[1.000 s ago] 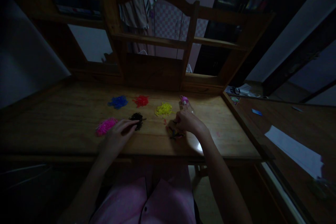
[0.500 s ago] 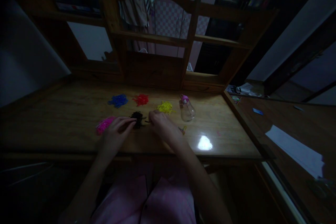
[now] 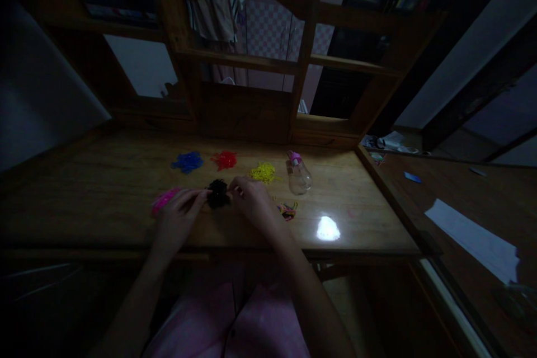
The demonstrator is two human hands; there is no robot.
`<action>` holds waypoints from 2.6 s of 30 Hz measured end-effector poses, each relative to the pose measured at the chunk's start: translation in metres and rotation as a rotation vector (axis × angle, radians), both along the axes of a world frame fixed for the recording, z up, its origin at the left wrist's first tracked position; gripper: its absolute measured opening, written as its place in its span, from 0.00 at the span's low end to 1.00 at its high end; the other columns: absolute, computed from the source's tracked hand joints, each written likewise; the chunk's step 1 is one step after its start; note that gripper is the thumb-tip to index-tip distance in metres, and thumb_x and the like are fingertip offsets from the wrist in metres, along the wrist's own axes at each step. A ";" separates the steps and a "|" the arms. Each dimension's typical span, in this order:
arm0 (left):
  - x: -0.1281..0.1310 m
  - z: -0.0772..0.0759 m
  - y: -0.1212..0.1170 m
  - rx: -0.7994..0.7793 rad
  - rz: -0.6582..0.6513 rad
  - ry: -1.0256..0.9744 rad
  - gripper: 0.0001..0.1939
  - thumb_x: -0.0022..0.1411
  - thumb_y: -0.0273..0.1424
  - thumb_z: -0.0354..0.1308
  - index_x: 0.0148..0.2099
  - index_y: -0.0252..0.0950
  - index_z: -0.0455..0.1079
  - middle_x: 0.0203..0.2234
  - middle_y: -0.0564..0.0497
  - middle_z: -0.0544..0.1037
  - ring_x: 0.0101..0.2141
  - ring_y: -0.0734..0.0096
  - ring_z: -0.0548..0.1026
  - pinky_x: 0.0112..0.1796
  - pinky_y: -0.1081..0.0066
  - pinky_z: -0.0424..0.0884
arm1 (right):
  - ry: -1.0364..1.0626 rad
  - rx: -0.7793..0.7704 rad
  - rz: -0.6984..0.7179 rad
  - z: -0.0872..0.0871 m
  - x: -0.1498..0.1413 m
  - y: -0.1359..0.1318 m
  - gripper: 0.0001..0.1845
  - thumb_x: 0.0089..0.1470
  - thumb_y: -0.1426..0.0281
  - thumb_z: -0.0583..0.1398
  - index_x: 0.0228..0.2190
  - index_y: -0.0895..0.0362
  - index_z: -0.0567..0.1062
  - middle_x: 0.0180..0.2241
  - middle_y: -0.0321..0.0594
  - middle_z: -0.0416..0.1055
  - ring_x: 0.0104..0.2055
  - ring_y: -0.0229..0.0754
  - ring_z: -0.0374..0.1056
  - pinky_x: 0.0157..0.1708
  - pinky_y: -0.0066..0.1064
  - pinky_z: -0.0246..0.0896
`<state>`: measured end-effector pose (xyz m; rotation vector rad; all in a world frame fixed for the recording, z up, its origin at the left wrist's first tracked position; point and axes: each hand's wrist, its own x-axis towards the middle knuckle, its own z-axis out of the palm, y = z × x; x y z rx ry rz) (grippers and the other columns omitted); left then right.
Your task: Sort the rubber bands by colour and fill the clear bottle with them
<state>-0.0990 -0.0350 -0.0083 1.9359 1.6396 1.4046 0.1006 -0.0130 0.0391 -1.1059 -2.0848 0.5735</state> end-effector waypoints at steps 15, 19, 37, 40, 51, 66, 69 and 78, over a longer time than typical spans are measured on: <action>-0.001 0.002 -0.001 -0.051 -0.003 0.023 0.13 0.66 0.39 0.51 0.42 0.40 0.75 0.39 0.50 0.79 0.43 0.64 0.75 0.47 0.66 0.69 | 0.136 0.005 -0.398 0.003 0.104 -0.040 0.10 0.61 0.65 0.56 0.39 0.54 0.75 0.37 0.41 0.76 0.36 0.42 0.73 0.37 0.33 0.67; -0.001 0.002 -0.001 -0.058 -0.002 0.019 0.13 0.66 0.39 0.52 0.42 0.40 0.75 0.39 0.49 0.79 0.43 0.64 0.75 0.47 0.66 0.69 | -0.001 -0.062 -0.373 -0.001 0.119 -0.054 0.08 0.58 0.67 0.59 0.39 0.53 0.77 0.36 0.39 0.76 0.35 0.41 0.72 0.35 0.31 0.66; 0.000 0.001 -0.002 -0.049 0.004 0.065 0.12 0.66 0.37 0.52 0.42 0.40 0.76 0.38 0.51 0.79 0.42 0.65 0.75 0.46 0.68 0.69 | -0.267 -0.152 -0.272 -0.010 0.089 -0.059 0.15 0.50 0.79 0.56 0.40 0.55 0.70 0.38 0.42 0.74 0.38 0.43 0.70 0.36 0.30 0.60; 0.000 0.001 -0.001 -0.042 0.004 0.071 0.12 0.66 0.37 0.52 0.42 0.40 0.76 0.38 0.51 0.79 0.42 0.65 0.75 0.46 0.68 0.68 | -0.334 -0.115 -0.258 -0.007 0.086 -0.056 0.15 0.48 0.81 0.55 0.39 0.55 0.69 0.37 0.43 0.73 0.37 0.43 0.69 0.35 0.30 0.58; 0.001 0.002 -0.002 -0.052 0.006 0.075 0.12 0.66 0.38 0.52 0.41 0.39 0.75 0.38 0.51 0.79 0.42 0.66 0.75 0.46 0.68 0.68 | -0.237 -0.083 -0.239 0.000 0.087 -0.053 0.15 0.49 0.81 0.55 0.39 0.55 0.69 0.36 0.39 0.71 0.34 0.40 0.67 0.33 0.28 0.57; 0.001 0.003 -0.002 -0.062 0.006 0.096 0.12 0.66 0.37 0.52 0.42 0.40 0.76 0.38 0.51 0.79 0.42 0.65 0.75 0.46 0.68 0.68 | -0.168 -0.006 -0.232 0.001 0.096 -0.053 0.12 0.53 0.79 0.56 0.37 0.54 0.74 0.37 0.40 0.68 0.34 0.38 0.66 0.35 0.29 0.61; 0.002 0.003 -0.002 -0.063 0.012 0.087 0.13 0.66 0.38 0.52 0.42 0.39 0.76 0.39 0.50 0.79 0.42 0.65 0.75 0.46 0.68 0.68 | -0.157 -0.002 -0.222 0.002 0.096 -0.053 0.09 0.53 0.79 0.56 0.33 0.55 0.74 0.36 0.39 0.69 0.34 0.38 0.66 0.34 0.29 0.61; 0.002 0.003 -0.003 -0.058 0.000 0.083 0.12 0.67 0.37 0.52 0.42 0.39 0.75 0.38 0.51 0.79 0.42 0.66 0.75 0.46 0.69 0.68 | -0.305 -0.051 -0.302 0.008 0.099 -0.060 0.07 0.56 0.75 0.57 0.35 0.54 0.74 0.39 0.39 0.71 0.33 0.38 0.68 0.32 0.28 0.58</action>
